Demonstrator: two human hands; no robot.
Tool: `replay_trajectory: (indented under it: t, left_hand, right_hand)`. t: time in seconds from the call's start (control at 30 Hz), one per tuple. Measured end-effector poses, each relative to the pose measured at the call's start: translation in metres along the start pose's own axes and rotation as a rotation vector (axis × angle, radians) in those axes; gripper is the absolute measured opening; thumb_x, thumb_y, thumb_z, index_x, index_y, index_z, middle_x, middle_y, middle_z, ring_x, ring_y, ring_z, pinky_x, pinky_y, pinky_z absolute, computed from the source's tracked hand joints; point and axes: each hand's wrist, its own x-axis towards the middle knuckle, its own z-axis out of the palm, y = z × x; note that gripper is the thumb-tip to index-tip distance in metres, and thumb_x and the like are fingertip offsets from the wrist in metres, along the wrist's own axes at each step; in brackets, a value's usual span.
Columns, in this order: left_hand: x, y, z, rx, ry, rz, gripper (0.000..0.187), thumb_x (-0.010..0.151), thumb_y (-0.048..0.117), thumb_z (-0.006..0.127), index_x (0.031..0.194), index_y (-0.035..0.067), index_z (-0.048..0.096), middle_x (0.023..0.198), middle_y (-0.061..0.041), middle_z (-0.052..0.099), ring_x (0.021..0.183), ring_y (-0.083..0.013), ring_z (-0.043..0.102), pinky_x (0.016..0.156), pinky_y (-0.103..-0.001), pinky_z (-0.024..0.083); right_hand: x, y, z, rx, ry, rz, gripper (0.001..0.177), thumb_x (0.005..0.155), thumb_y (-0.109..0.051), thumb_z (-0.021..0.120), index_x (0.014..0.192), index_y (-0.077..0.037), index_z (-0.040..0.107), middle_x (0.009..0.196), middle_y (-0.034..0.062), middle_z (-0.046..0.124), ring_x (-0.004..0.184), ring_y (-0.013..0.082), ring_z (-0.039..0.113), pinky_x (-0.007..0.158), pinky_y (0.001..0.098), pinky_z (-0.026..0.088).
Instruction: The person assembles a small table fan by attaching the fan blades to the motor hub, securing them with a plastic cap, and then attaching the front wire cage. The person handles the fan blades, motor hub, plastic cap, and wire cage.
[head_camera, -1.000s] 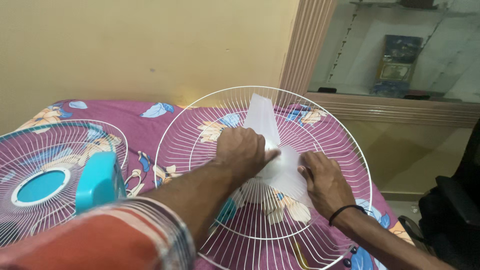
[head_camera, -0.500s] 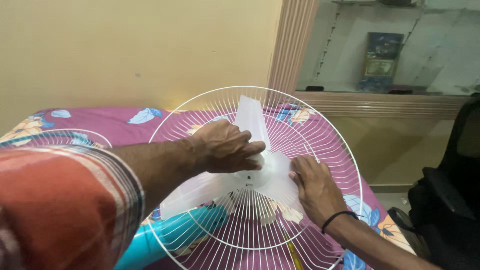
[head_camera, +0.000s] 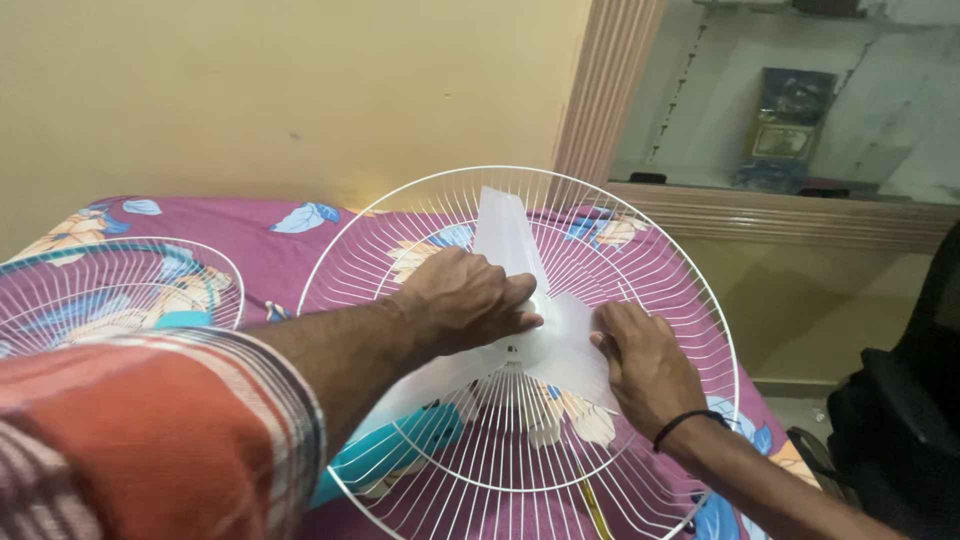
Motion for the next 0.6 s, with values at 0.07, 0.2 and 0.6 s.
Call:
replay_trajectory:
  t: [0.07,0.2,0.6]
  left_hand:
    - [0.002,0.002,0.001,-0.007,0.02,-0.073,0.055,0.106,0.056,0.037,0.093,0.008,0.06,0.058,-0.007,0.062,0.051,-0.0195,0.064,0.05,-0.04,0.049]
    - [0.005,0.014,0.005,-0.042,0.104,-0.265,0.057,0.109,0.054,0.04,0.087,0.011,0.071,0.063,-0.004,0.064,0.059,-0.0171,0.064,0.052,-0.036,0.045]
    - [0.011,0.037,-0.005,-0.04,0.052,-0.424,0.051,0.106,0.053,0.041,0.104,0.016,0.076,0.079,-0.003,0.07,0.068,-0.0157,0.066,0.052,-0.032,0.049]
  right_hand:
    - [0.007,-0.002,-0.001,-0.019,-0.001,-0.015,0.021,0.098,-0.032,0.057,0.101,-0.011,0.061,0.093,0.0059,0.065,0.089,0.0259,0.061,0.08,0.0471,0.052]
    - [0.015,-0.004,-0.001,-0.019,0.025,-0.05,0.023,0.096,-0.031,0.061,0.103,-0.01,0.064,0.096,0.0084,0.066,0.092,0.0301,0.062,0.081,0.0498,0.051]
    - [0.021,0.01,0.007,-0.002,0.047,-0.121,0.022,0.096,-0.027,0.061,0.103,-0.006,0.063,0.096,0.0142,0.066,0.092,0.0341,0.063,0.084,0.0512,0.049]
